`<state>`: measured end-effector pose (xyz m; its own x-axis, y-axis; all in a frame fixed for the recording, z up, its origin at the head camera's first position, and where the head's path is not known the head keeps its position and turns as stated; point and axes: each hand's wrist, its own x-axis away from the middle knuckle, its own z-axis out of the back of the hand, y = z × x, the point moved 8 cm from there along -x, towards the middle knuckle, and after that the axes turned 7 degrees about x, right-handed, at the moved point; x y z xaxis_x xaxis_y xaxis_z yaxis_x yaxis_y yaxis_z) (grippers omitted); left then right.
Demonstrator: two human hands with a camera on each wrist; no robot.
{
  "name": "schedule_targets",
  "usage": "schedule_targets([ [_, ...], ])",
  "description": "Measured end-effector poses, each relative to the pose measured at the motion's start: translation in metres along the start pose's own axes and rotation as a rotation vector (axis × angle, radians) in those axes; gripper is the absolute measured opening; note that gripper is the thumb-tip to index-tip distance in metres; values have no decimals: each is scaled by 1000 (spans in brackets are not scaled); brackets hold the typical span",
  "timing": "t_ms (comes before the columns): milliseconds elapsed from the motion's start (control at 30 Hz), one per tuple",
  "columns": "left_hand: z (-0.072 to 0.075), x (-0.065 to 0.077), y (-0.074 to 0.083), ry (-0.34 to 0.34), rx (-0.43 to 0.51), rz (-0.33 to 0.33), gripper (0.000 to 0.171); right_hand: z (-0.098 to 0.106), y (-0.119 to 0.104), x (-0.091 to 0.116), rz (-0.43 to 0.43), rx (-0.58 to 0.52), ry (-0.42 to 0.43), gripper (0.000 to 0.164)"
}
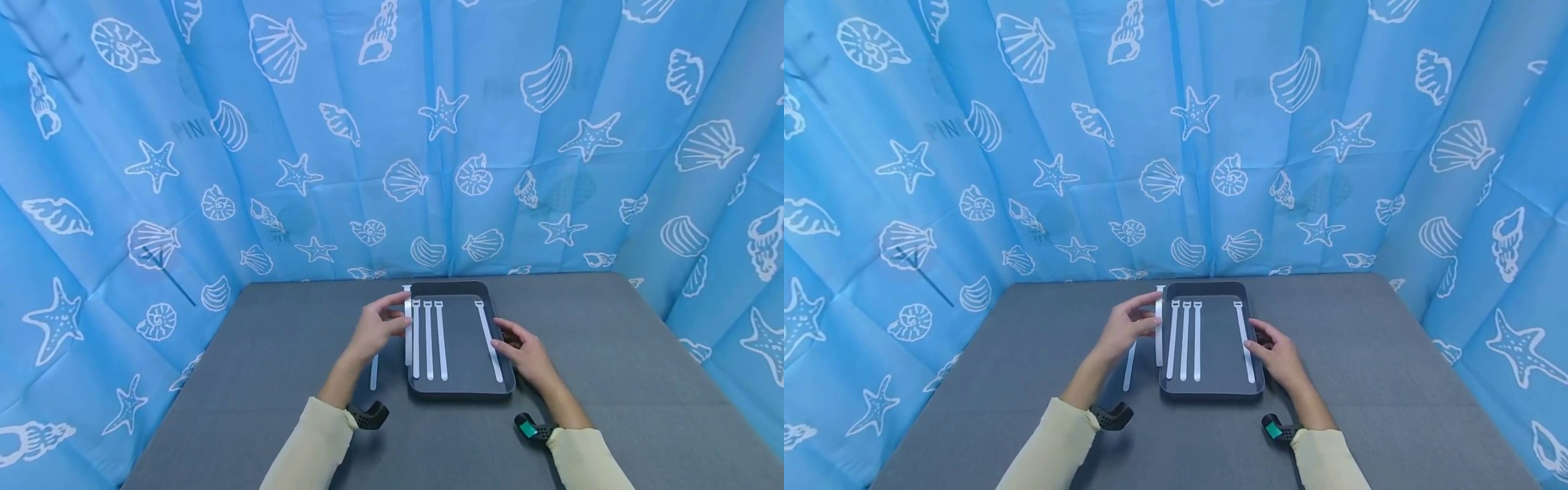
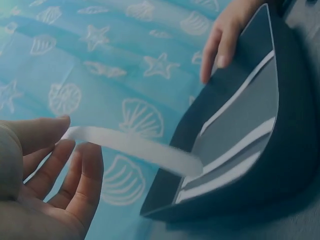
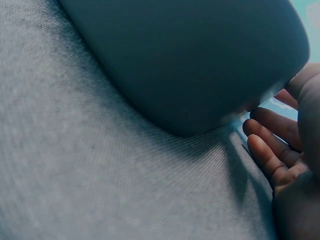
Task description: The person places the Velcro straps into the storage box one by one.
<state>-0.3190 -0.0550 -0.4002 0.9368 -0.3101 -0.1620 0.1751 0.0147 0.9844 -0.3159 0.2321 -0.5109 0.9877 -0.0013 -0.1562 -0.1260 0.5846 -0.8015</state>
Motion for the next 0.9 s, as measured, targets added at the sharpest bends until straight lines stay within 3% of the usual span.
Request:
schedule_targets([
  [167, -11, -11, -19, 1, 37, -1, 50, -1, 0, 0, 12, 3, 0, 49],
  [500, -45, -15, -35, -6, 132, 0, 51, 1, 2, -1, 16, -9, 3, 49],
  [900, -83, -23, -53, -36, 71, 28, 51, 1, 2, -1, -8, -3, -11, 50],
])
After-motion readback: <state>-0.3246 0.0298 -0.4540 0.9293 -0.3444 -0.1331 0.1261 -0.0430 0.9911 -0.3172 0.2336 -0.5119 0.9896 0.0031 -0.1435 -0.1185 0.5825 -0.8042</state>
